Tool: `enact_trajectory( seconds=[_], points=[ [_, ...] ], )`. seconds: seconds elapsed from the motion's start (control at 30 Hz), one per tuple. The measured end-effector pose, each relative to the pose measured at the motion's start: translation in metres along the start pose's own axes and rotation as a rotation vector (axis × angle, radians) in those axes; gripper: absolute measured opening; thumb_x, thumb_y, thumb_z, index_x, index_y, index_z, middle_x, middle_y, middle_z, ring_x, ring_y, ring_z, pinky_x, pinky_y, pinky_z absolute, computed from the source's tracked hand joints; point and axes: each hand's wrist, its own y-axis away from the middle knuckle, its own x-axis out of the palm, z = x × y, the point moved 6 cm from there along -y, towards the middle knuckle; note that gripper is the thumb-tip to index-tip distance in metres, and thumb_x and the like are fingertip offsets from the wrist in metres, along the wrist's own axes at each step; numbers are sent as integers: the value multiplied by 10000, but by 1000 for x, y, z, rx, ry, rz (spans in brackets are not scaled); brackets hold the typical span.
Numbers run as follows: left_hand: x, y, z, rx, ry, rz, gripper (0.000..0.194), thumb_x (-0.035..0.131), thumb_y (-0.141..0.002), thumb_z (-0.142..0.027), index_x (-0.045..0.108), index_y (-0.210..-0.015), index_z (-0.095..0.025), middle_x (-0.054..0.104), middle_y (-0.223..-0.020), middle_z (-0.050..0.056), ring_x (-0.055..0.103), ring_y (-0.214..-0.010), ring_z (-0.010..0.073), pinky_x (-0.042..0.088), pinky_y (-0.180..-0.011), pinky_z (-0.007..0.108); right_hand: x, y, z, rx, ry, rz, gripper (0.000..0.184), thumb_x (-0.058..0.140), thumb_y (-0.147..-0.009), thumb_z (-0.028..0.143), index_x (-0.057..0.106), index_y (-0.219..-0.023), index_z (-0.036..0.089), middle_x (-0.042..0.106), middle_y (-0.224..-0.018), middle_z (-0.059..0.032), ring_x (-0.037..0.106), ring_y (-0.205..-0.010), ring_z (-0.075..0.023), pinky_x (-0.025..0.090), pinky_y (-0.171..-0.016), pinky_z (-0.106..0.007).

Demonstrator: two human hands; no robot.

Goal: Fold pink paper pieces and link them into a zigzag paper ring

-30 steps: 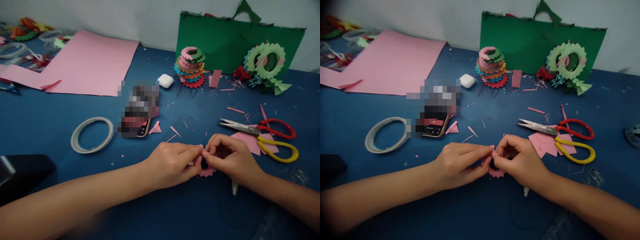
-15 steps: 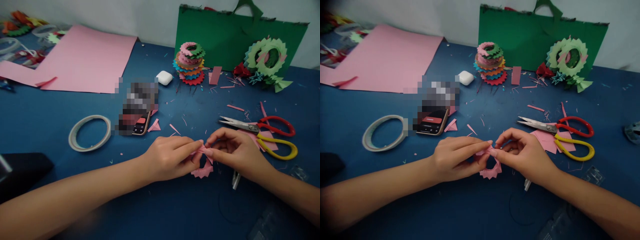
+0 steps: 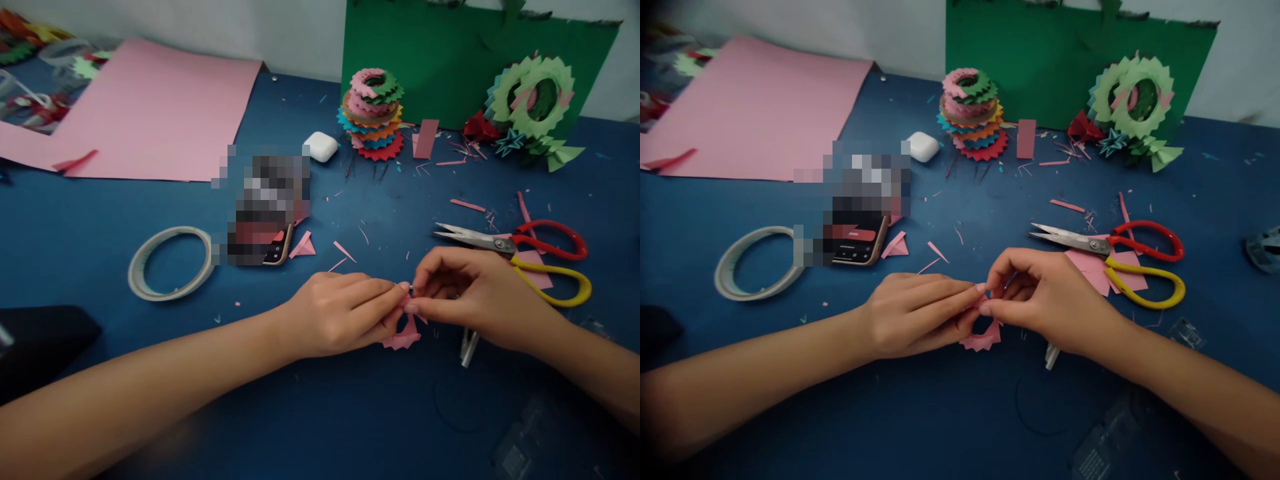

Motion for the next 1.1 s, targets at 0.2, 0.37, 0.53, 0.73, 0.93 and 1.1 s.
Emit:
enact_trajectory(
  seconds=[0.2,0.37,0.53,0.73,0.93,1.1],
  points=[
    [2,3,-6,85,-2,25,215,644,-799,-222,619,-970,-93,726,-831,29,669,-637,106,507,-504,186,5,-1,0,24,14,81,150,707,-684,143,576,-725,204,620,-606,46,611,-534,-89,477,-457,-149],
    [3,1,-3,35,59,-8,202,651,-779,-187,620,-958,-97,727,-825,32,666,-623,111,532,-527,197,7,-1,-7,39,-37,103,156,713,-701,181,563,-739,197,630,-643,46,621,-574,-83,487,-503,-145],
    [3,1,17,-240,338,-108,208,630,-786,-117,636,-994,-119,730,-819,60,683,-668,108,552,-584,171,-1,-4,-8,-21,-56,-31,162,715,-725,273,583,-780,196,653,-682,28,649,-615,-106,512,-537,-169],
    [8,7,36,-527,548,-160,317,687,-775,-216,599,-1062,-115,725,-820,68,681,-606,113,577,-541,177,-6,-4,-1,-111,68,-120,172,657,-781,371,659,-793,200,693,-730,-20,670,-645,-148,566,-600,-228],
    [1,0,38,-473,667,-198,121,657,-805,-226,639,-814,-106,707,-744,73,683,-680,138,587,-610,235,-11,3,9,-333,280,-257,64,648,-794,276,664,-780,216,703,-729,-16,667,-633,-145,559,-574,-212],
    [-4,1,31,-337,704,-234,91,701,-754,-128,656,-830,-106,708,-762,84,677,-695,134,570,-631,237,-5,14,12,-575,351,-242,41,645,-795,185,652,-814,220,714,-783,-20,678,-695,-150,557,-638,-230]
  ],
)
